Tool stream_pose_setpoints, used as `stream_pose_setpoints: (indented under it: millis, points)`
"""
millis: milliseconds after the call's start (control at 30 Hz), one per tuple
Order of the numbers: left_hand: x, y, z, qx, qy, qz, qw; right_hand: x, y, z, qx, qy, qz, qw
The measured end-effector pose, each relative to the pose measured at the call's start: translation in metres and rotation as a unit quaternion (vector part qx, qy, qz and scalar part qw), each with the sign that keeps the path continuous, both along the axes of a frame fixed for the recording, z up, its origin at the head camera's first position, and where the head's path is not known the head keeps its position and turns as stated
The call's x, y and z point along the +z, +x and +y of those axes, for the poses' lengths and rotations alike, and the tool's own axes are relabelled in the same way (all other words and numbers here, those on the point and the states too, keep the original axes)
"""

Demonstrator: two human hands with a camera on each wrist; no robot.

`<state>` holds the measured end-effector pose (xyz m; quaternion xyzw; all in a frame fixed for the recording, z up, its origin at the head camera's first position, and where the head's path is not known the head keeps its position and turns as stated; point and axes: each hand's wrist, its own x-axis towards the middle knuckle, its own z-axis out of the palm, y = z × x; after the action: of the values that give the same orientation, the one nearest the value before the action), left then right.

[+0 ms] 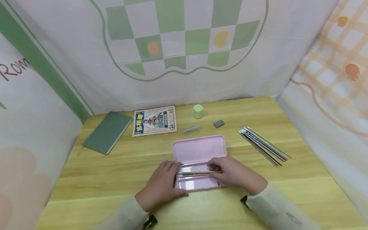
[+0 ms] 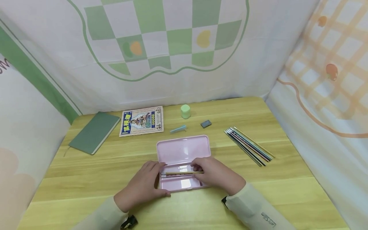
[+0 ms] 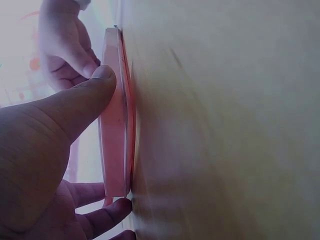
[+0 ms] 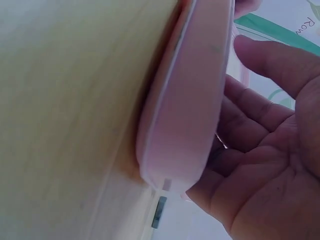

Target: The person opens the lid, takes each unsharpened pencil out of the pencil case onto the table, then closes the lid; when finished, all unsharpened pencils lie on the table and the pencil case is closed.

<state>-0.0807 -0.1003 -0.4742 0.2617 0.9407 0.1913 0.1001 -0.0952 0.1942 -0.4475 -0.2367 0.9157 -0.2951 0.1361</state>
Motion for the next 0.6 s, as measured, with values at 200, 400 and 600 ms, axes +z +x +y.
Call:
stream_pose_setpoints:
  millis: [200, 400, 600]
  points:
    - [-0.0001, -0.0006, 0.0006, 0.002, -0.001, -0.004, 1.0, -0.0034, -0.0019, 0.0001, 0.021, 0.006, 0.016, 0.9996]
    - [0.0006, -0.0007, 0.0005, 0.004, 0.0, -0.009, 1.0, -0.0042, -0.0036, -0.0012, 0.03, 0.007, 0.02, 0.9993]
    - [0.0008, -0.0001, 0.0006, 0.002, 0.0, -0.005, 1.0, -0.0063, -0.002, 0.0023, 0.013, -0.022, 0.022, 0.9994]
